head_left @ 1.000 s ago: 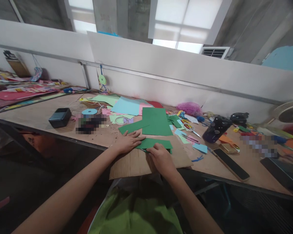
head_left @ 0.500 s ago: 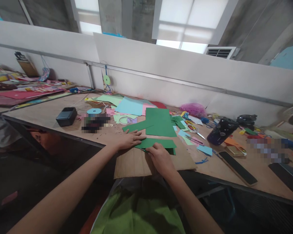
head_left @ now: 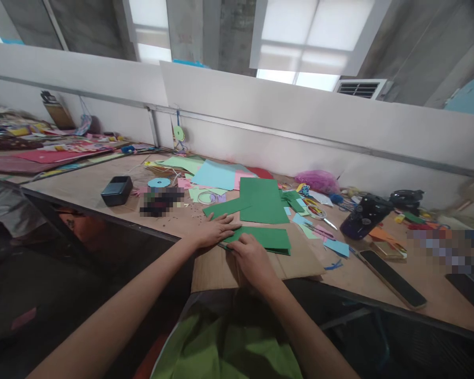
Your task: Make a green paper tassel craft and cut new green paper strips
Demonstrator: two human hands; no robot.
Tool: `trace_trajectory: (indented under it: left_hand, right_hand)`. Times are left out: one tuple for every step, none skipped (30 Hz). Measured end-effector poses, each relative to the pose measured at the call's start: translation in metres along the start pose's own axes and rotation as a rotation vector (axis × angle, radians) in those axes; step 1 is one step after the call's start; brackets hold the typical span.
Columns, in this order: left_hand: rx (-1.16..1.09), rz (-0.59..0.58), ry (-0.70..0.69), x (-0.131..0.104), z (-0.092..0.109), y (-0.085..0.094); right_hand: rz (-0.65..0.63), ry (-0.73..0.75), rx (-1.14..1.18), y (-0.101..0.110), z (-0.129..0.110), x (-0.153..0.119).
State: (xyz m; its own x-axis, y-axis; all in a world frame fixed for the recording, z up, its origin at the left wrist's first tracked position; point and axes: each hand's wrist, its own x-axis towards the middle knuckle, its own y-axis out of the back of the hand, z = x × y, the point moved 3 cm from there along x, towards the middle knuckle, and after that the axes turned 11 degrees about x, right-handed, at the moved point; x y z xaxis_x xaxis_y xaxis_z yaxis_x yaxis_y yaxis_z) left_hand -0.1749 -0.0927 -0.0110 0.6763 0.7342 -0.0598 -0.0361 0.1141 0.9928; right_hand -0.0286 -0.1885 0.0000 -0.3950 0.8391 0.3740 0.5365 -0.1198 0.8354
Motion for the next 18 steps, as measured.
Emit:
trace_trajectory:
  left_hand:
    - [-0.01,-0.001,0.001,0.0,0.0,0.0]
    - [-0.022,-0.001,0.002,0.0,-0.001,0.001]
    - [-0.034,-0.001,0.003,0.0,-0.001,0.002]
    - [-0.048,0.003,0.006,0.0,-0.002,0.003]
    - [-0.059,0.017,0.012,0.001,-0.002,0.005]
    - [-0.062,0.043,0.019,0.002,-0.002,0.007]
    - [-0.053,0.081,0.028,0.004,-0.002,0.009]
    - [-0.037,0.125,0.039,0.006,-0.001,0.011]
    - [-0.017,0.168,0.051,0.009,0.0,0.014]
    - [0.005,0.203,0.063,0.012,0.002,0.015]
    - [0.024,0.227,0.075,0.015,0.004,0.016]
    - [0.034,0.241,0.088,0.018,0.005,0.017]
    - [0.035,0.252,0.105,0.022,0.007,0.017]
    - [0.033,0.262,0.124,0.025,0.008,0.018]
    - [0.029,0.275,0.145,0.028,0.009,0.019]
    - [0.022,0.287,0.167,0.031,0.009,0.019]
    - [0.01,0.297,0.188,0.033,0.009,0.02]
    - [-0.008,0.305,0.209,0.035,0.009,0.021]
  right_hand:
    - [-0.006,0.01,0.016,0.0,-0.002,0.0]
    - [-0.012,0.01,0.024,0.001,-0.004,-0.001]
    - [-0.018,-0.001,0.026,0.004,-0.006,-0.004]
    - [-0.023,-0.019,0.027,0.007,-0.006,-0.008]
    - [-0.027,-0.042,0.032,0.012,-0.006,-0.014]
    - [-0.026,-0.064,0.044,0.016,-0.004,-0.021]
    - [-0.019,-0.082,0.063,0.02,-0.002,-0.029]
    - [-0.006,-0.095,0.086,0.024,0.0,-0.037]
    - [0.008,-0.105,0.109,0.026,0.004,-0.045]
    - [0.025,-0.112,0.129,0.028,0.007,-0.053]
    - [0.04,-0.121,0.15,0.029,0.011,-0.059]
    - [0.049,-0.129,0.172,0.029,0.015,-0.064]
    - [0.056,-0.134,0.197,0.029,0.018,-0.067]
    - [0.062,-0.139,0.223,0.028,0.021,-0.069]
    - [0.067,-0.142,0.248,0.027,0.023,-0.07]
    - [0.072,-0.143,0.272,0.026,0.025,-0.07]
    - [0.077,-0.145,0.293,0.025,0.026,-0.07]
    - [0.082,-0.147,0.31,0.024,0.027,-0.069]
